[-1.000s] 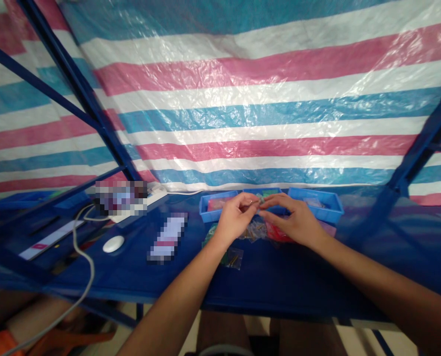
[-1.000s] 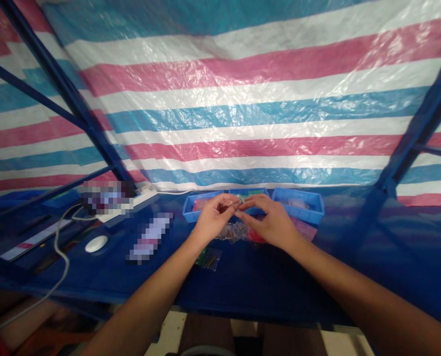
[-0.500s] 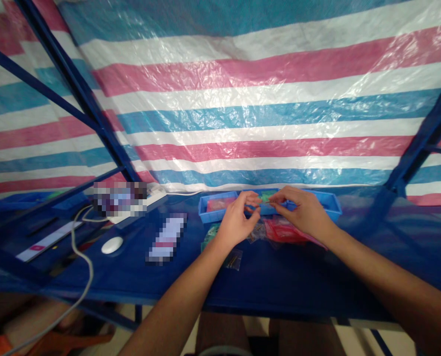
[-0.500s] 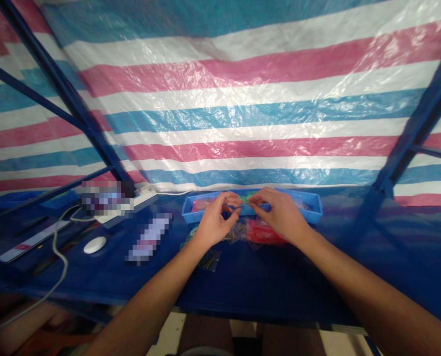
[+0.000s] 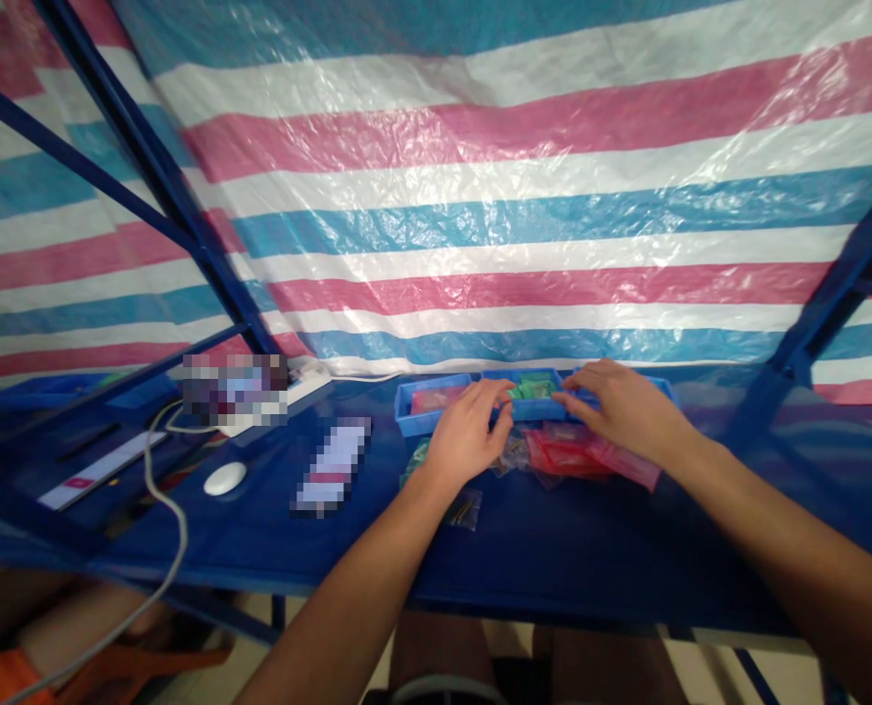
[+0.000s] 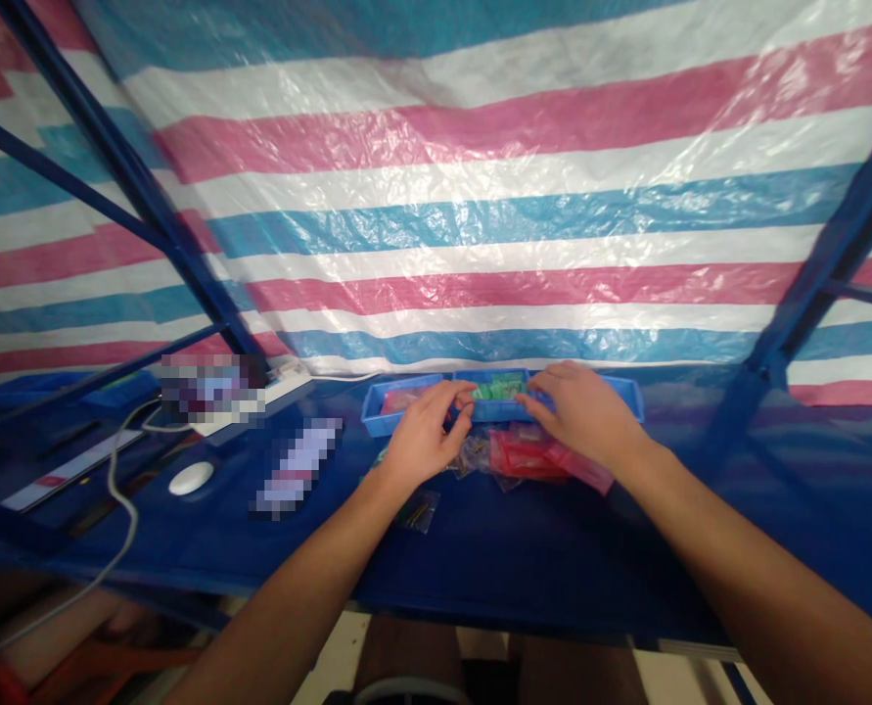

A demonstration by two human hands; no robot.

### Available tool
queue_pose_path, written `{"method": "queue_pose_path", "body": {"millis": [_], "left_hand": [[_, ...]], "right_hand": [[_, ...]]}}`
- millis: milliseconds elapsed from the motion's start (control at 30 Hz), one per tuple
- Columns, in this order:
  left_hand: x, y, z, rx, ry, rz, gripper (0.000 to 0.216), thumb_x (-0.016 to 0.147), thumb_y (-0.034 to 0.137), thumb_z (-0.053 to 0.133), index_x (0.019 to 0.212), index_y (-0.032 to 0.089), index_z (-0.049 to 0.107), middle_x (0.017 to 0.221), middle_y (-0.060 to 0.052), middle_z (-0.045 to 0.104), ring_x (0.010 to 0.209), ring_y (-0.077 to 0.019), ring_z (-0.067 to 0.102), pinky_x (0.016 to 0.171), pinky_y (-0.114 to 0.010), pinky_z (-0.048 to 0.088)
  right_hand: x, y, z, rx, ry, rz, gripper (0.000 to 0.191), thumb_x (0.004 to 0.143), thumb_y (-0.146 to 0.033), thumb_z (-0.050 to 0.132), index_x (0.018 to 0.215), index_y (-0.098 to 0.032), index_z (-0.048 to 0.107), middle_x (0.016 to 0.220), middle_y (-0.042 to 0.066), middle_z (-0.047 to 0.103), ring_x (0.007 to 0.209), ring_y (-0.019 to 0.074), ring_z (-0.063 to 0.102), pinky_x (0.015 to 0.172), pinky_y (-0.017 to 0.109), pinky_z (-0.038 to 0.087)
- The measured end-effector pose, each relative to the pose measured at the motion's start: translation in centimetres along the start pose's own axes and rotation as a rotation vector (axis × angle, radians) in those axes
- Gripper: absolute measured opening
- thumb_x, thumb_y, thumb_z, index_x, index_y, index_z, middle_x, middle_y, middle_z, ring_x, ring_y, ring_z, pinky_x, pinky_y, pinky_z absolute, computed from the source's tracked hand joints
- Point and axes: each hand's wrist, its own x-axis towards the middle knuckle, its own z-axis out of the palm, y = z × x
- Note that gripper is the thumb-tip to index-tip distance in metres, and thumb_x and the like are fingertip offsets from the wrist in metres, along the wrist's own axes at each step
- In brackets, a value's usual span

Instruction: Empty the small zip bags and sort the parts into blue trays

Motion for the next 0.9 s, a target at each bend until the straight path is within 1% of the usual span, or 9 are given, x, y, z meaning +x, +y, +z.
{"method": "queue_pose_path", "body": {"millis": [67,100,167,200,300,467,600,733,900], "left_hand": [[0.0,0.2,-0.3,0.024,-0.013,-0.01,0.031,0.105,0.022,0.05,0.134,0.02,0.06,0.121,-0.013,0.072,0.115,-0.0283,0.068,0.105,-0.046,0.055],[0.1,0.2,-0.4,0.027,-0.016,-0.019,0.031,0.106,0.022,0.049,0.133,0.019,0.061,0.122,-0.013,0.071,0.116,-0.0285,0.068,0.106,-0.046,0.054],[0.1,0.3,-0.5,0.026,-0.013,-0.038,0.03,0.106,0.023,0.047,0.132,0.019,0.062,0.124,-0.013,0.071,0.117,-0.0284,0.067,0.107,-0.046,0.053],[0.1,0.4,-0.5,0.024,-0.009,-0.045,0.03,0.107,0.024,0.047,0.132,0.02,0.062,0.124,-0.013,0.071,0.117,-0.0284,0.067,0.107,-0.046,0.053],[0.2,0.4,-0.5,0.015,0.002,-0.052,0.029,0.106,0.024,0.049,0.131,0.02,0.063,0.126,-0.013,0.071,0.118,-0.0281,0.067,0.108,-0.045,0.052],[0.2,0.4,-0.3,0.009,-0.005,-0.048,0.029,0.105,0.025,0.051,0.131,0.02,0.064,0.121,-0.011,0.072,0.114,-0.0269,0.068,0.107,-0.044,0.053],[0.3,0.6,-0.5,-0.006,0.02,-0.048,0.027,0.106,0.027,0.051,0.126,0.02,0.067,0.117,-0.011,0.074,0.111,-0.0264,0.069,0.106,-0.043,0.052],[0.3,1.0,-0.8,-0.086,0.071,-0.049,0.026,0.108,0.03,0.049,0.121,0.019,0.069,0.113,-0.01,0.075,0.107,-0.0244,0.07,0.102,-0.039,0.054],[0.3,1.2,-0.5,-0.151,0.016,-0.045,0.025,0.106,0.032,0.055,0.121,0.021,0.073,0.116,-0.009,0.078,0.107,-0.0249,0.074,0.099,-0.038,0.056]], "right_hand": [[0.1,-2.4,0.4,0.146,-0.048,-0.206,0.034,0.102,-0.048,0.063,0.123,-0.024,0.075,0.117,0.011,0.078,0.115,0.0317,0.069,0.107,0.047,0.051],[0.1,-3.6,0.8,0.21,-0.097,-0.323,0.042,0.097,-0.053,0.07,0.129,-0.026,0.073,0.126,0.011,0.075,0.122,0.0325,0.066,0.111,0.049,0.049],[0.0,-5.5,1.8,0.289,-0.15,-0.421,0.059,0.088,-0.059,0.079,0.138,-0.029,0.069,0.139,0.011,0.07,0.134,0.0342,0.061,0.118,0.051,0.045],[-0.1,-6.1,2.4,0.305,-0.171,-0.44,0.058,0.091,-0.056,0.078,0.141,-0.029,0.067,0.141,0.011,0.069,0.135,0.0335,0.06,0.119,0.052,0.044],[-0.3,-7.2,3.9,0.314,-0.197,-0.483,0.038,0.102,-0.032,0.066,0.14,-0.028,0.068,0.137,0.009,0.073,0.131,0.0294,0.064,0.116,0.049,0.047],[-0.3,-7.6,4.5,0.216,-0.143,-0.423,0.025,0.1,-0.018,0.063,0.122,-0.022,0.074,0.125,0.011,0.077,0.115,0.0297,0.069,0.101,0.047,0.054],[-0.2,-7.3,4.0,0.21,-0.079,-0.375,0.016,0.099,-0.017,0.062,0.108,-0.02,0.074,0.109,0.01,0.079,0.105,0.0291,0.069,0.098,0.047,0.054],[-0.1,-6.3,3.3,0.288,0.013,-0.274,0.019,0.101,-0.021,0.061,0.117,-0.021,0.071,0.108,0.011,0.078,0.1,0.029,0.07,0.094,0.046,0.056],[0.0,-5.0,2.7,0.431,0.074,-0.099,0.019,0.102,-0.024,0.06,0.115,-0.025,0.074,0.109,0.008,0.081,0.099,0.0287,0.076,0.09,0.044,0.06]]}}
